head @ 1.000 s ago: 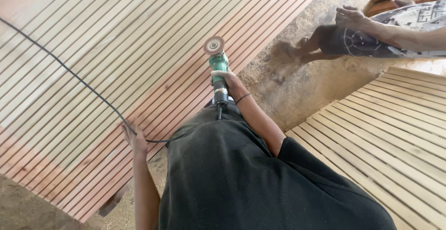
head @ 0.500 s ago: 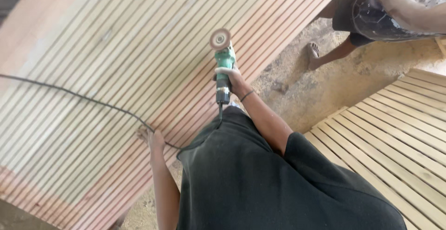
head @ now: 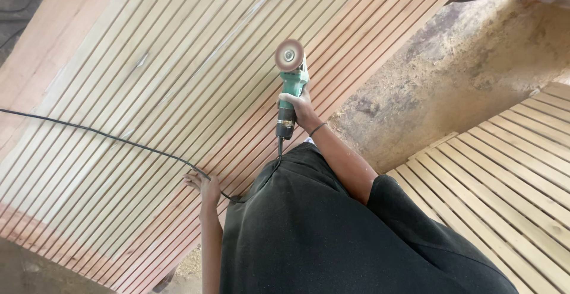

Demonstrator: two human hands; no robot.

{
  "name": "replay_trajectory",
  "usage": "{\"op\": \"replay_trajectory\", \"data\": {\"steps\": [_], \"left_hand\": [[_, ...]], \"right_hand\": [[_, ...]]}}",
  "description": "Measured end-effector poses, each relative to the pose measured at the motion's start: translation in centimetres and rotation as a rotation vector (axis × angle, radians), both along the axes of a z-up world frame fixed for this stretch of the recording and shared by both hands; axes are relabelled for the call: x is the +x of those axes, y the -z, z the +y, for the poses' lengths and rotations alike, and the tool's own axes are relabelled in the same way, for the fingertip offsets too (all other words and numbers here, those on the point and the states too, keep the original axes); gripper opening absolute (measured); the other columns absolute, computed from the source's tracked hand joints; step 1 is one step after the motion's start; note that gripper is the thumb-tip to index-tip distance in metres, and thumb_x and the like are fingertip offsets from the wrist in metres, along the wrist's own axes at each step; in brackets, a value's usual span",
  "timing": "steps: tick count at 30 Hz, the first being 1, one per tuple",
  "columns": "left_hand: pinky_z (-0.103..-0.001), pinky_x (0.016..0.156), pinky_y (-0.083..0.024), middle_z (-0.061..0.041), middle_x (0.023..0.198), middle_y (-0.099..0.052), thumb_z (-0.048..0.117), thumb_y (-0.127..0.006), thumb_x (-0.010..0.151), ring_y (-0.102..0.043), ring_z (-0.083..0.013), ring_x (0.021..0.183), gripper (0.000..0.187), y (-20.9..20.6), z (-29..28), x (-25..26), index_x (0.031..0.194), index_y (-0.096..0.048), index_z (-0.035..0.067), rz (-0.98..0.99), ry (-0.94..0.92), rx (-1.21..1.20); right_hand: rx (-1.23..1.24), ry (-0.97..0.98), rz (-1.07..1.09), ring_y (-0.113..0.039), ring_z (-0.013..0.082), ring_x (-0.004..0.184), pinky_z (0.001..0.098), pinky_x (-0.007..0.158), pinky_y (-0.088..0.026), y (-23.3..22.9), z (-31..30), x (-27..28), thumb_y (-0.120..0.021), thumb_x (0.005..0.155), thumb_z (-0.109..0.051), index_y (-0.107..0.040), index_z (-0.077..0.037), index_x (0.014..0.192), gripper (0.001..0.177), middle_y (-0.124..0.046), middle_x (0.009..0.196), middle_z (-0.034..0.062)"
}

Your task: The person uses a handheld electric sander to smooth the surface of a large wooden slatted panel. They move the sander across the wood in long strokes, occasionally repositioning their hands and the tool to cover different areas of the panel.

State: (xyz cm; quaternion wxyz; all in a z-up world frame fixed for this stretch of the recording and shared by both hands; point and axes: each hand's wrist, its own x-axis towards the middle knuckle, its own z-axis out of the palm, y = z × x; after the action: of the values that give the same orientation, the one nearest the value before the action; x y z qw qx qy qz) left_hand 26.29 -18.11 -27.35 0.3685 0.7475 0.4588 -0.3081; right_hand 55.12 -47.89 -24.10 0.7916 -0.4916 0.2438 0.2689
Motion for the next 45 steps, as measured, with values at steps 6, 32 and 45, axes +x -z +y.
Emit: {"op": "replay_trajectory", "data": {"steps": [6,32,45], "left_hand": [[-0.068,0.122,0.013,-0.04,0.159,0.03,0.023,-0.043,0.097,0.034,-0.0602,0.147,0.09,0.2,-0.2,-0.4,0.161,0.013,-0.007,-0.083,0.203,0.05],[-0.069,0.122,-0.011,-0.047,0.148,0.037,0.04,-0.062,0.094,0.024,-0.0713,0.14,0.117,0.4,-0.9,1.9,0.152,0.025,-0.012,0.216,0.211,0.027],[-0.069,0.123,-0.011,-0.048,0.15,0.035,0.032,-0.061,0.09,0.023,-0.071,0.141,0.114,1.3,-0.7,2.3,0.153,0.024,-0.011,0.283,0.229,0.058]], "right_hand": [[-0.095,0.055,-0.092,-0.069,0.0245,0.077,0.038,0.065,-0.061,0.7,0.7,-0.8,-0.074,0.08,0.002,-0.037,-0.002,0.135,0.066,-0.061,0.096,0.0142],[-0.18,0.067,-0.209,-0.069,0.0255,0.073,0.0385,0.063,-0.062,0.9,1.9,-0.9,-0.076,0.073,0.003,-0.031,-0.009,0.14,0.082,-0.059,0.097,0.0135],[-0.181,0.055,-0.235,-0.069,0.0248,0.076,0.0384,0.066,-0.062,0.9,1.8,-0.6,-0.076,0.073,0.001,-0.029,-0.01,0.144,0.086,-0.058,0.108,0.0139]]}}
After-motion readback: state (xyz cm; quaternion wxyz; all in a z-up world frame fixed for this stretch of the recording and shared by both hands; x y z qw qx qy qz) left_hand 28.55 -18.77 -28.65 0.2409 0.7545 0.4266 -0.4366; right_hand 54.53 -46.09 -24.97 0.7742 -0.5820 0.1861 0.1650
